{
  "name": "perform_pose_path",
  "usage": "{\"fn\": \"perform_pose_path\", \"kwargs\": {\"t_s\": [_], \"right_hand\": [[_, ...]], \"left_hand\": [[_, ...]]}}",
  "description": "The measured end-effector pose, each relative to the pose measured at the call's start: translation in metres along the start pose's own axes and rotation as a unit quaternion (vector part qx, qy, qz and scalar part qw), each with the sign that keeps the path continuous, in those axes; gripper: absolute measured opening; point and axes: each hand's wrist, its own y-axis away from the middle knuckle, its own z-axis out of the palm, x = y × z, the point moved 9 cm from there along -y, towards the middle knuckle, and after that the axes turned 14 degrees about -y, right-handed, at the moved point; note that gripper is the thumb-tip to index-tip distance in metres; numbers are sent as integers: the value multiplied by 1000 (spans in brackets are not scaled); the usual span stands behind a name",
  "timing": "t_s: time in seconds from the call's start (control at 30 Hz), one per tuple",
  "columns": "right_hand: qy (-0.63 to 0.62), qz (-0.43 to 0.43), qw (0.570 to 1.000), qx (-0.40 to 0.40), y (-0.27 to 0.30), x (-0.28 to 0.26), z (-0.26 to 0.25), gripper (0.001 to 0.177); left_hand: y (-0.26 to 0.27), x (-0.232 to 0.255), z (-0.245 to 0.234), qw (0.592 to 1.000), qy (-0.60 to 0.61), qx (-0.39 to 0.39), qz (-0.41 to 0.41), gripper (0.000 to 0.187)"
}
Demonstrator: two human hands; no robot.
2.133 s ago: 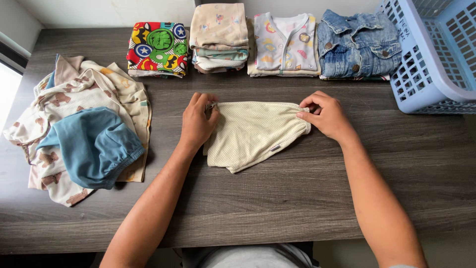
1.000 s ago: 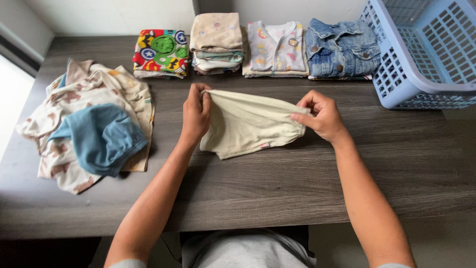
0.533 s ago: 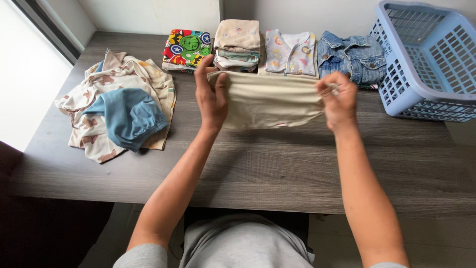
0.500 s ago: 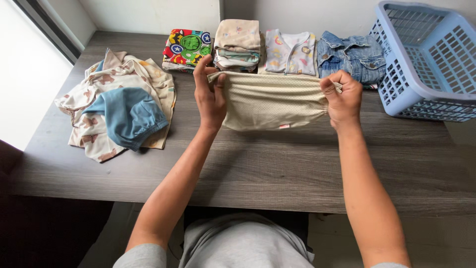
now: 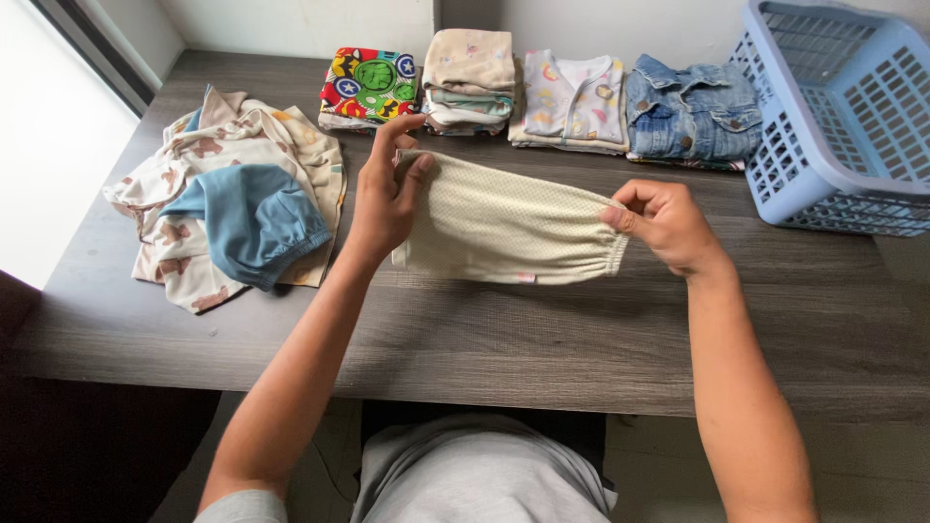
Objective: The person folds several small garments one by one on a table, including a superhero-printed shirt, a light green shirt, a blue shirt, and a white shirt with bear patterns. Each item is smoothed, folded into a compact rectangle, and placed into a growing stack.
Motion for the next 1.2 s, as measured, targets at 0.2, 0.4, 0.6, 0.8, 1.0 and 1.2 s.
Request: {"fn": "perform_pose_path", "kwargs": {"t_s": [0.2,0.4,0.6,0.8,1.0,1.2], "right_hand": [[13,82,996,27,-23,61,10,18],[14,95,993,73,-67,110,-1,26],[207,-38,964,161,-76,74,-6,13],[425,-159,890,35,-65,58,94,15],[519,-91,850,16,-60,79,102,51],[469,-125,874,9,-58,77,88,52]], "left_hand": [[-5,-43,24,993,-66,-101,-13,41],[-28,-95,77,982,-154,-106,-20,38],[-14,-76,101,936,-342,-74,44,48],[26,-56,135,933,-292,-188,98,54],[39,-72,141,897,-357,-241,100,85],[43,-82,147,888,-374,-255,80,89]]}}
